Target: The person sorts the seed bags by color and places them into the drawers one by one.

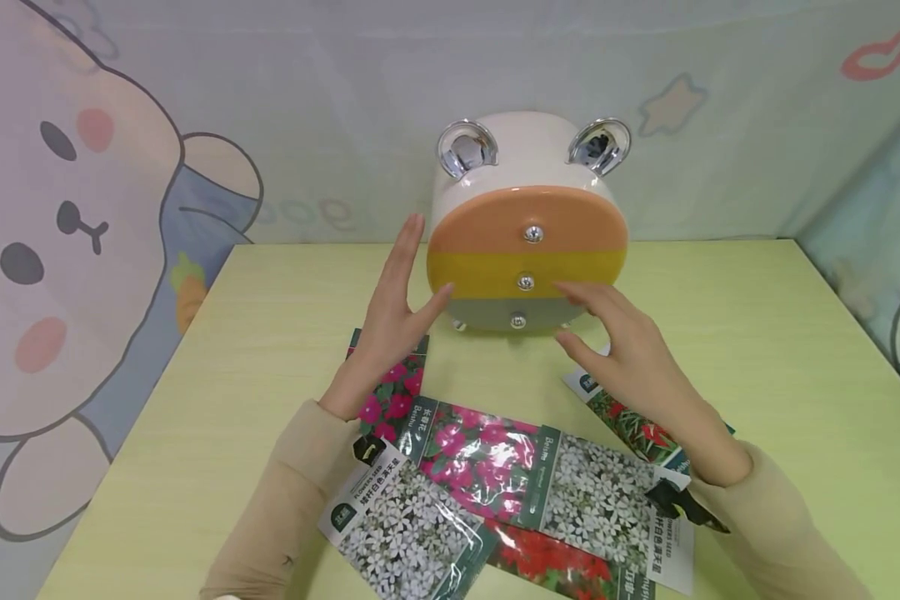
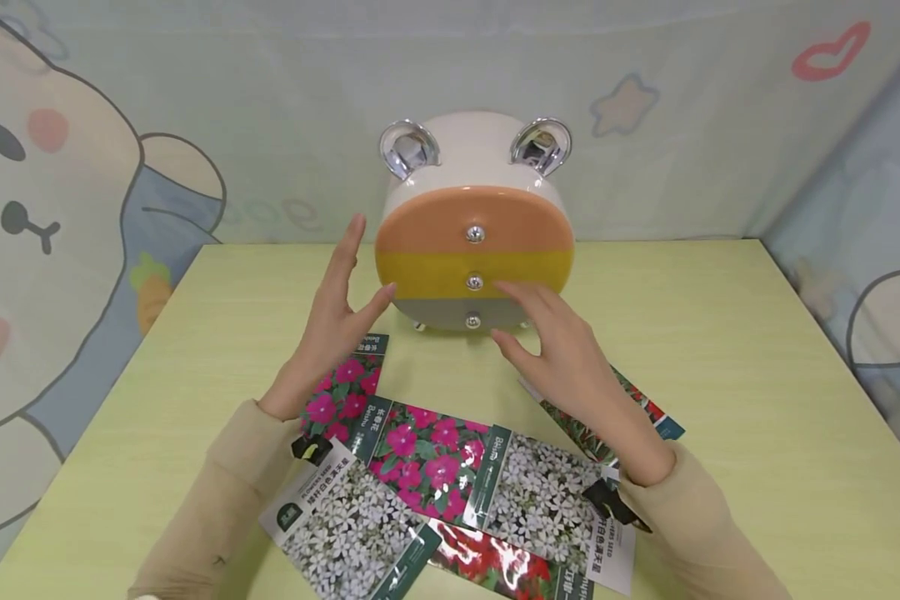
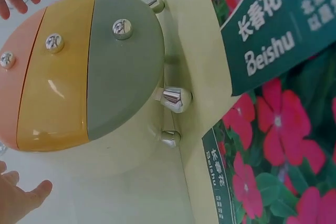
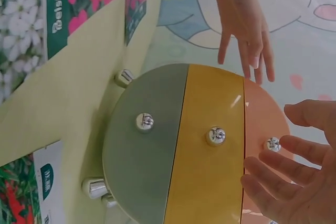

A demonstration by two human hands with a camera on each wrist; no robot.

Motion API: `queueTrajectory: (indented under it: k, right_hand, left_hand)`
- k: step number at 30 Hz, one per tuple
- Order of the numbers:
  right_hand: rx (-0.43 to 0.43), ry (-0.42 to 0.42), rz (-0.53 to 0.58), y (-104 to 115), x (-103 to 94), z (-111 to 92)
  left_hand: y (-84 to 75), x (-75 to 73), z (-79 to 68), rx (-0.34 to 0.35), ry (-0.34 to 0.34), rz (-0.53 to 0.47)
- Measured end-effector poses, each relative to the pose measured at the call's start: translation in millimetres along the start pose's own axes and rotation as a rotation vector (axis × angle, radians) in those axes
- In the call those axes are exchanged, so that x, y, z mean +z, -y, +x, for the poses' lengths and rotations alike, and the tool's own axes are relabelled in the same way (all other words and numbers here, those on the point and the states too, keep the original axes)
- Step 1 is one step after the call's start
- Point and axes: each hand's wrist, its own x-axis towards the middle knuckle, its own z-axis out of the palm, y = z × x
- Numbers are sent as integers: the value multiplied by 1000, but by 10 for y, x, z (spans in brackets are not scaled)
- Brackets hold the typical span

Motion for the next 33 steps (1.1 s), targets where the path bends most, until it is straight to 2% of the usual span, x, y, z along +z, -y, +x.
queueTrajectory:
  k: [8, 15, 18, 25, 33]
  right_hand:
    - [8, -53, 85, -11, -14, 167]
    - [16, -120, 115, -12, 0, 299]
    - [19, -144, 149, -6, 20, 372]
    - [39, -182, 220, -6, 83, 533]
    - [96, -181, 262, -17, 141, 697]
  left_hand:
    - [61, 34, 107, -141, 38, -150]
    - [-204, -55, 168, -197, 67, -217]
    - [-231, -67, 188, -200, 71, -225]
    - [125, 91, 230, -181, 47, -203]
    - [243, 143, 279, -177, 31, -247]
